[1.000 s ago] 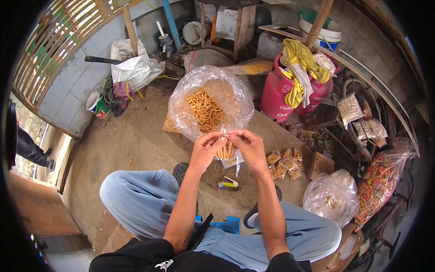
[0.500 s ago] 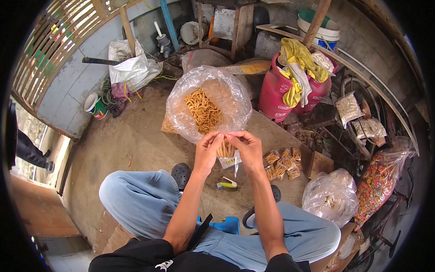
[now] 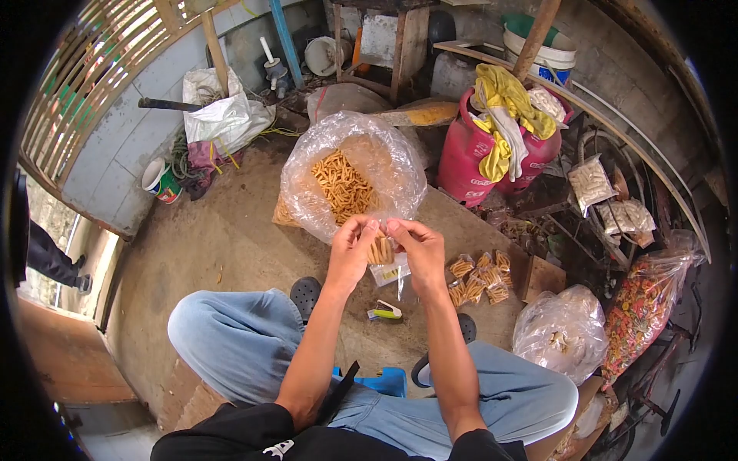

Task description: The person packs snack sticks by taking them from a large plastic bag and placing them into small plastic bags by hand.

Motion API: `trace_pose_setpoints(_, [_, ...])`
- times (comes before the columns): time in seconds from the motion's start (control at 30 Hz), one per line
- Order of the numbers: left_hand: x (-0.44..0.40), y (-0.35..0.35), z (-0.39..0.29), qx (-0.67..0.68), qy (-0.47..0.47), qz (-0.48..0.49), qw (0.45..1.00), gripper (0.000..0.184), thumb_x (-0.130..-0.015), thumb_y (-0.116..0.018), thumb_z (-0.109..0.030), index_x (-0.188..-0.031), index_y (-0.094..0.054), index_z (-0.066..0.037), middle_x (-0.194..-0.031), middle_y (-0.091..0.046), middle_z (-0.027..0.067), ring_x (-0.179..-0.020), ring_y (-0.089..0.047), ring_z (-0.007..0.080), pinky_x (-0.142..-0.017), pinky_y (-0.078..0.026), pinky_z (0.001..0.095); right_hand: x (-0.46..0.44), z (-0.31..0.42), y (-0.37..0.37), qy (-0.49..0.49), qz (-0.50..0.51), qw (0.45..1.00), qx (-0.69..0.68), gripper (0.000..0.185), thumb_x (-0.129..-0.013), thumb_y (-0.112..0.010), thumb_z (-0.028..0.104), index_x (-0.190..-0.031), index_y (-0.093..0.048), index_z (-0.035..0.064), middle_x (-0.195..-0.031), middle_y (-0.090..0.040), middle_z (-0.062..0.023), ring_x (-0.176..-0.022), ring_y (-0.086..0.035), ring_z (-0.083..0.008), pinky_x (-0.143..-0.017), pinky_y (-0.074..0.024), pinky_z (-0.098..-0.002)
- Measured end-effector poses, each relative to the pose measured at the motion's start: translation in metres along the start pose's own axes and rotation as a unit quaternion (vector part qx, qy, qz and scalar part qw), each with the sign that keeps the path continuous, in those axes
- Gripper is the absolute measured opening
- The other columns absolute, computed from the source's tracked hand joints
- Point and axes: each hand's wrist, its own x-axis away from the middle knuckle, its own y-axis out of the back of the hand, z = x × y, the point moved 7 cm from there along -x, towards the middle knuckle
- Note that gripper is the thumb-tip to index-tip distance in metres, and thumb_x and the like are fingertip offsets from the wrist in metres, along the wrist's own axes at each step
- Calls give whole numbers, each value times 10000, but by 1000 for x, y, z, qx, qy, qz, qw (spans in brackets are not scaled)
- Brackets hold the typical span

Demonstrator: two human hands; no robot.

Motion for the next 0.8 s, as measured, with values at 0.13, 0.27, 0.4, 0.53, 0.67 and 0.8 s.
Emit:
trace_pose_setpoints(0.13, [2, -7, 0, 41, 18, -5, 999, 133, -935, -576, -141, -907, -582, -12, -818, -594, -8, -743, -538, 43, -666, -443, 202, 0, -5, 4, 17, -17, 999, -32, 198, -870, -670, 194, -914, -690, 2, -762, -641, -9, -668, -525, -65, -611, -414, -228])
trace_pose_setpoints(0.27, [2, -3, -3, 8, -26, -29, 999, 153, -932, -585, -149, -899, -599, 0, -820, -610, -3, -746, -548, 36, -660, -447, 199, 0, -3, 3, 49, -15, 997, -50, 156, -884, -651, 159, -926, -668, 10, -779, -634, -7, -674, -521, -60, -616, -411, -222])
trace_pose_setpoints(0.4, [5, -2, -7, 7, -10, -45, 999, 164, -920, -611, -157, -898, -646, 2, -833, -642, 4, -748, -565, 35, -672, -449, 189, 7, 19, -6, 99, -24, 995, -13, 137, -876, -664, 140, -927, -653, 13, -792, -627, 2, -690, -523, -54, -633, -420, -219])
trace_pose_setpoints(0.53, [8, -2, -14, -12, -8, -53, 998, 221, -926, -606, -190, -882, -654, 21, -778, -636, 7, -692, -563, 39, -612, -449, 199, 7, 23, -5, 106, 11, 994, 35, 133, -870, -677, 145, -898, -643, 19, -777, -603, 22, -699, -519, -46, -653, -426, -213])
trace_pose_setpoints(0.67, [12, -8, -20, 9, 0, -54, 998, 278, -942, -583, -239, -878, -668, 19, -779, -639, 7, -685, -563, 43, -618, -450, 199, 5, 20, 0, 119, -8, 992, 49, 146, -892, -647, 166, -882, -636, 21, -738, -601, 3, -680, -521, -65, -646, -415, -219])
trace_pose_setpoints(0.8, [8, -7, -14, 51, 8, -18, 998, 279, -949, -569, -238, -893, -670, 16, -809, -637, 2, -716, -559, 42, -648, -450, 203, 5, 17, 0, 124, -15, 992, 13, 168, -901, -639, 187, -879, -634, 20, -722, -591, 3, -668, -513, -66, -638, -410, -224])
